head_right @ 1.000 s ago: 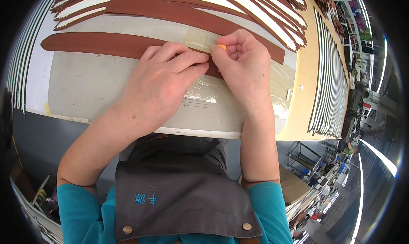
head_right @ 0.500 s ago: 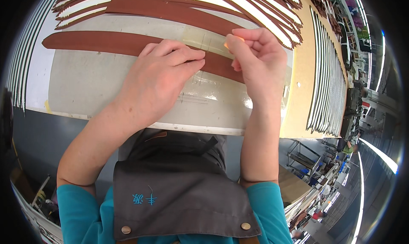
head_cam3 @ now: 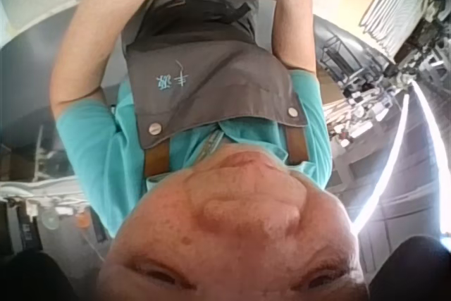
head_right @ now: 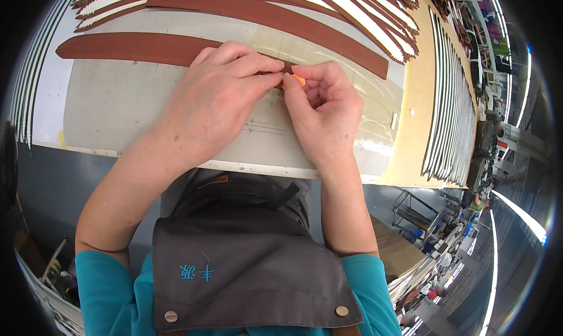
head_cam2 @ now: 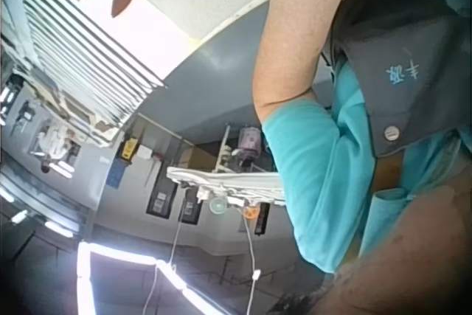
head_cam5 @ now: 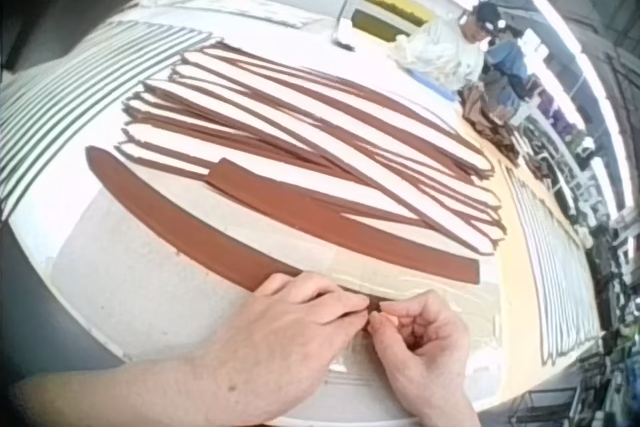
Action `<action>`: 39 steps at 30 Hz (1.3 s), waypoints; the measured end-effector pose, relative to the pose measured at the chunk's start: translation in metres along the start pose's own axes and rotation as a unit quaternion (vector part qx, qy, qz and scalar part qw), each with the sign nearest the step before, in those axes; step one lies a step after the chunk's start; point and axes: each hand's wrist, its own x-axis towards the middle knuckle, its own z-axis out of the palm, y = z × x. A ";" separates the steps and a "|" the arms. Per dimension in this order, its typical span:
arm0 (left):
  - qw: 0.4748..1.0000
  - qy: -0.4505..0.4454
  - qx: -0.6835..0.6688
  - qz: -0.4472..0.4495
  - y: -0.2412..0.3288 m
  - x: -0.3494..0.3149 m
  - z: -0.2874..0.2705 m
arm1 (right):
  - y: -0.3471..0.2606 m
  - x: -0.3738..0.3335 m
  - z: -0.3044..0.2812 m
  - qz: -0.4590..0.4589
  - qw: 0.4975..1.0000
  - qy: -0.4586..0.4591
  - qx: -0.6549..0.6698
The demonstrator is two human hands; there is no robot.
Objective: The person repeatedly picks up long, curved, brown and white decorative strips from a pile on a workbench. They align the strips and use a small orange tool to press or smooth the edges, then place the finished strips back onto the pile. The process is repetitive and involves handling the strips one by one.
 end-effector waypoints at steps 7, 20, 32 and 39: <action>1.000 0.007 -0.009 -0.001 0.001 0.001 0.001 | 0.004 0.000 0.002 -0.027 0.999 0.012 -0.032; 1.000 0.002 -0.027 -0.003 -0.001 0.002 0.002 | 0.005 0.000 0.001 -0.032 0.998 0.016 -0.058; 0.999 -0.031 0.007 -0.004 0.007 0.016 -0.008 | 0.063 -0.008 -0.149 0.038 0.982 0.172 -0.073; 0.969 -0.201 0.141 -0.035 0.035 0.068 0.001 | 0.106 -0.045 -0.213 0.052 0.945 0.293 -0.137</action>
